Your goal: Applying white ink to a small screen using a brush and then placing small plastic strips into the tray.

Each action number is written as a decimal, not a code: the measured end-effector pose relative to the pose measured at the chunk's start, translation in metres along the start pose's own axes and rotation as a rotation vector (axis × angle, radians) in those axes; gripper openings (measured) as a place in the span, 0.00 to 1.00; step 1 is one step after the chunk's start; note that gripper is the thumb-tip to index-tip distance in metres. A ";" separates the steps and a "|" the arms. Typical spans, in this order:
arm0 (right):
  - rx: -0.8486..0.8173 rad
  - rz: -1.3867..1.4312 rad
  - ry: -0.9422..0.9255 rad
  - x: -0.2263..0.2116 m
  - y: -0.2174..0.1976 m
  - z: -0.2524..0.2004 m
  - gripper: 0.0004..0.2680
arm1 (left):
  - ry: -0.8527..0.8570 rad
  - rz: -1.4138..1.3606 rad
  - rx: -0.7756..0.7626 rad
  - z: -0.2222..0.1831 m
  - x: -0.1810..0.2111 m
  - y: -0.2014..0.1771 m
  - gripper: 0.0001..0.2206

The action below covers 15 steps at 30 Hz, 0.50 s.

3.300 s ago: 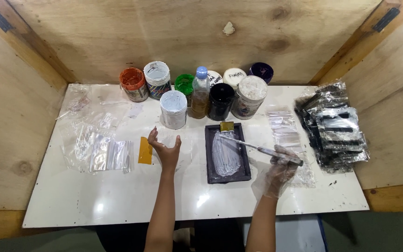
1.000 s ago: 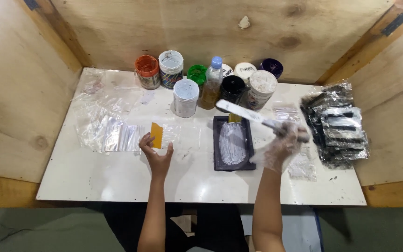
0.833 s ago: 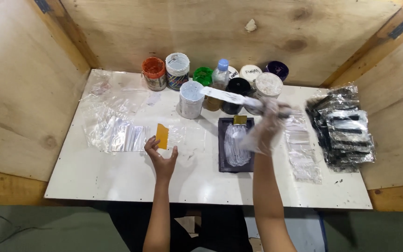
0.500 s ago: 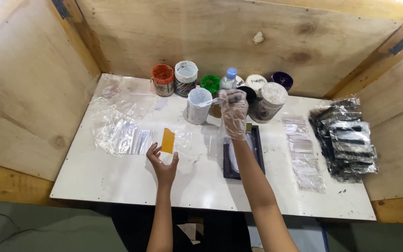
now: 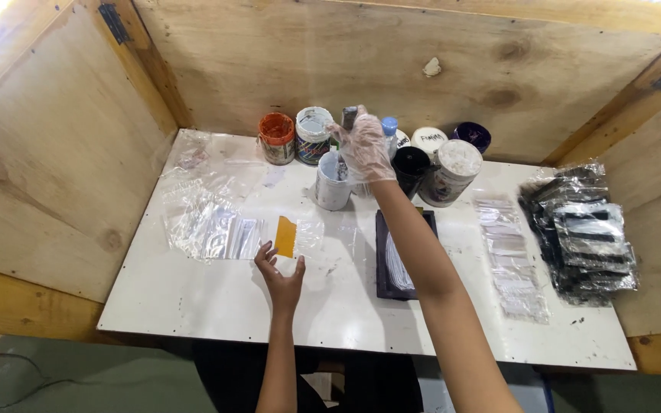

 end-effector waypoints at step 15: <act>-0.087 0.180 0.345 0.086 0.057 0.004 0.18 | -0.001 0.004 -0.051 0.004 0.002 0.016 0.34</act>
Point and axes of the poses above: each hand's wrist, its own z-axis towards the middle knuckle, its own y-axis out of the palm, x = y × z, the point moved 6 cm from there along z, towards the middle knuckle, and after that the axes turned 14 degrees about z, right-handed, at the moved point
